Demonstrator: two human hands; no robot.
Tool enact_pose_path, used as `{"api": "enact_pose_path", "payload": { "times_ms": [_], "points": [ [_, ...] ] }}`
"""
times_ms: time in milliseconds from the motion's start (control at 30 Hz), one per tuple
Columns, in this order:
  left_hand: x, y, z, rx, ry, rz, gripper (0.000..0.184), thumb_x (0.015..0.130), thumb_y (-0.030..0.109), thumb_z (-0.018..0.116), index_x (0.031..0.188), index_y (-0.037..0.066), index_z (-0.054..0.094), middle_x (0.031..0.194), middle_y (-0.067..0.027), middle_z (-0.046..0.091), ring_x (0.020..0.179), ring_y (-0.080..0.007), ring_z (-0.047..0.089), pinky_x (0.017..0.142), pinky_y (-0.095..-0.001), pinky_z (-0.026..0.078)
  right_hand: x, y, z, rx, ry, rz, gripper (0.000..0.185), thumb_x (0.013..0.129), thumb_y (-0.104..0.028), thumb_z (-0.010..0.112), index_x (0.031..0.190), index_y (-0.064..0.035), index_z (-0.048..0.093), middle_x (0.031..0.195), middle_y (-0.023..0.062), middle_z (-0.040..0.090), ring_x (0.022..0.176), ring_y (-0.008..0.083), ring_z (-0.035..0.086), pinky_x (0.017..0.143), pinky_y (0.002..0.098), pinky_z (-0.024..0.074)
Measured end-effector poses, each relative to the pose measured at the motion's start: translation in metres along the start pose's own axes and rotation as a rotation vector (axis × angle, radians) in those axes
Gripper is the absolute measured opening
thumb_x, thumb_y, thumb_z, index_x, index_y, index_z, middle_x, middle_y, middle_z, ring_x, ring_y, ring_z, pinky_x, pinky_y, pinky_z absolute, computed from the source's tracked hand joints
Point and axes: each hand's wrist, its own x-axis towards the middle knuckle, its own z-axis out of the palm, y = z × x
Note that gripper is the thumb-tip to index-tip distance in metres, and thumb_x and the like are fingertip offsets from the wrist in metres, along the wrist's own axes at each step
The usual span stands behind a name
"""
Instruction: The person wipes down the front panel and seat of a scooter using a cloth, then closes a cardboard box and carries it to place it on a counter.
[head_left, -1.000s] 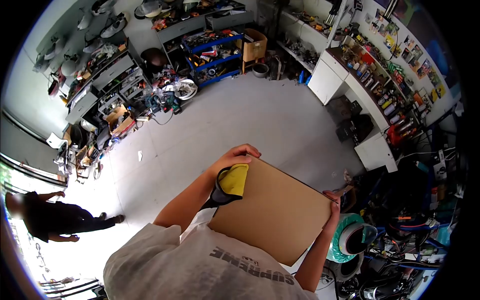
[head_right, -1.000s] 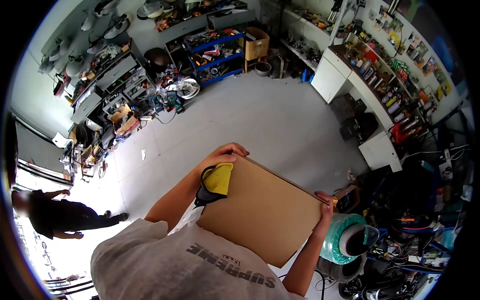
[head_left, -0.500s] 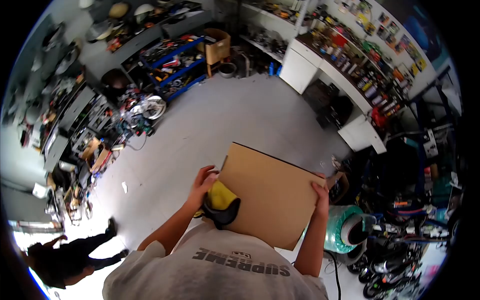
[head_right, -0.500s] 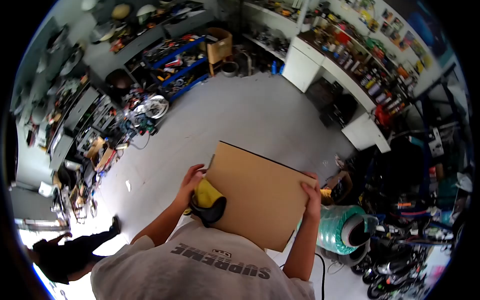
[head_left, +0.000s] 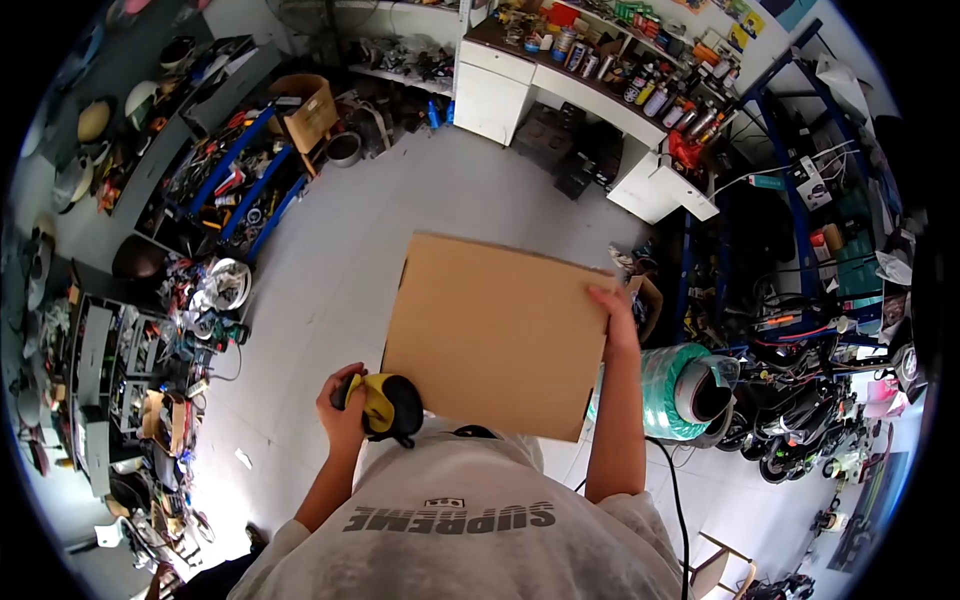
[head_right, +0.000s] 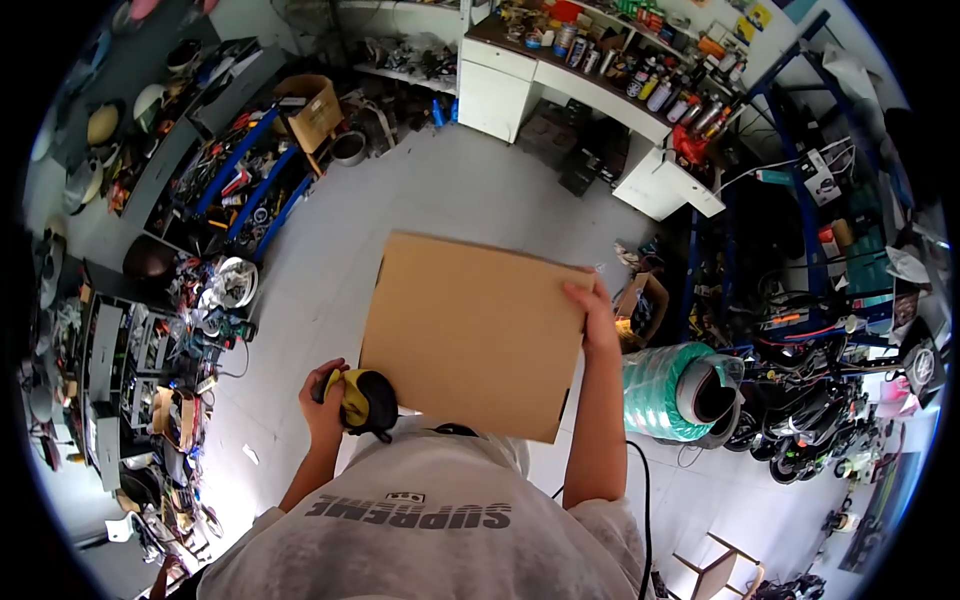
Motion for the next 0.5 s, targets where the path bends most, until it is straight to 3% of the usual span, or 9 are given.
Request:
{"api": "enact_pose_path", "payload": {
  "times_ms": [33,133,200,267,300,367,400,467,500],
  "points": [
    [0.012,-0.002,0.004,-0.091,-0.066,-0.028,0.014,0.085,0.005,0.065,0.089,-0.001,0.053,0.097,-0.0126,0.066,0.089,-0.0166,0.061,0.086,-0.0306,0.05,0.014,-0.014,-0.001,0.04,0.113,-0.031,0.044,0.084,-0.016,0.069,0.126,-0.0052,0.058,0.111,0.0064,0.065,0.103,0.0199,0.062,0.089,0.0315,0.0501],
    [0.043,0.019,0.041,-0.286,-0.252,-0.119,0.017,0.085,0.002,0.063,0.086,0.004,0.045,0.099,-0.0145,0.067,0.091,-0.0183,0.063,0.087,-0.0317,0.051,0.07,-0.078,-0.002,-0.013,0.014,-0.174,0.046,0.084,-0.017,0.071,0.126,-0.0036,0.058,0.113,0.008,0.064,0.103,0.0207,0.063,0.088,0.0321,0.0507],
    [0.067,0.045,0.086,-0.468,-0.454,-0.371,0.02,0.088,0.009,0.064,0.102,0.004,0.053,0.105,-0.0145,0.067,0.094,-0.0184,0.062,0.087,-0.0323,0.051,0.109,-0.121,0.008,-0.114,-0.028,-0.281,0.042,0.082,-0.015,0.074,0.12,-0.0058,0.06,0.109,0.0071,0.064,0.101,0.0192,0.062,0.085,0.0313,0.0501],
    [0.099,0.072,0.132,-0.386,-0.623,-0.404,0.043,0.092,0.021,0.062,0.129,0.003,0.053,0.118,-0.0173,0.064,0.103,-0.0221,0.063,0.091,-0.0341,0.051,0.137,-0.164,0.032,-0.306,-0.128,-0.435,0.041,0.08,-0.016,0.077,0.117,-0.0073,0.062,0.108,0.0066,0.063,0.099,0.0195,0.062,0.085,0.031,0.0495],
    [0.117,0.081,0.154,-0.388,-0.628,-0.394,0.043,0.092,0.021,0.062,0.129,0.003,0.053,0.118,-0.0173,0.064,0.103,-0.0221,0.063,0.091,-0.0341,0.051,0.148,-0.184,0.046,-0.418,-0.164,-0.508,0.04,0.079,-0.016,0.077,0.116,-0.0079,0.063,0.107,0.0064,0.063,0.099,0.0202,0.062,0.086,0.0311,0.0493],
    [0.156,0.091,0.203,-0.661,-0.824,-0.516,0.062,0.094,0.026,0.059,0.149,0.005,0.04,0.134,-0.0203,0.058,0.114,-0.0271,0.062,0.098,-0.0368,0.051,0.168,-0.216,0.068,-0.738,-0.17,-0.843,0.04,0.075,-0.018,0.078,0.111,-0.007,0.065,0.11,0.0078,0.061,0.097,0.0232,0.063,0.087,0.0322,0.0496],
    [0.176,0.089,0.224,-0.776,-0.885,-0.556,0.068,0.091,0.029,0.063,0.15,0.006,0.038,0.143,-0.0226,0.05,0.115,-0.0309,0.063,0.098,-0.0409,0.054,0.164,-0.232,0.079,-0.825,-0.201,-0.855,0.043,0.07,-0.011,0.076,0.111,-0.0065,0.064,0.113,0.0069,0.057,0.106,0.0216,0.059,0.094,0.0319,0.0456],
    [0.209,0.079,0.265,-0.988,-1.003,-0.562,0.061,0.096,0.028,0.057,0.149,0.004,0.04,0.146,-0.0233,0.049,0.121,-0.0311,0.06,0.103,-0.0412,0.05,0.14,-0.251,0.112,-1.047,-0.228,-0.917,0.051,0.064,-0.016,0.078,0.112,-0.0081,0.063,0.121,0.0091,0.057,0.109,0.0274,0.058,0.093,0.0361,0.0484],
    [0.215,0.086,0.283,-1.066,-0.965,-0.596,0.06,0.096,0.03,0.057,0.148,0.004,0.041,0.146,-0.0231,0.049,0.12,-0.0315,0.06,0.103,-0.0418,0.051,0.13,-0.247,0.123,-1.148,-0.247,-0.956,0.054,0.063,-0.019,0.08,0.114,-0.0092,0.063,0.123,0.009,0.057,0.111,0.0291,0.057,0.092,0.0383,0.0499]
  ]
}}
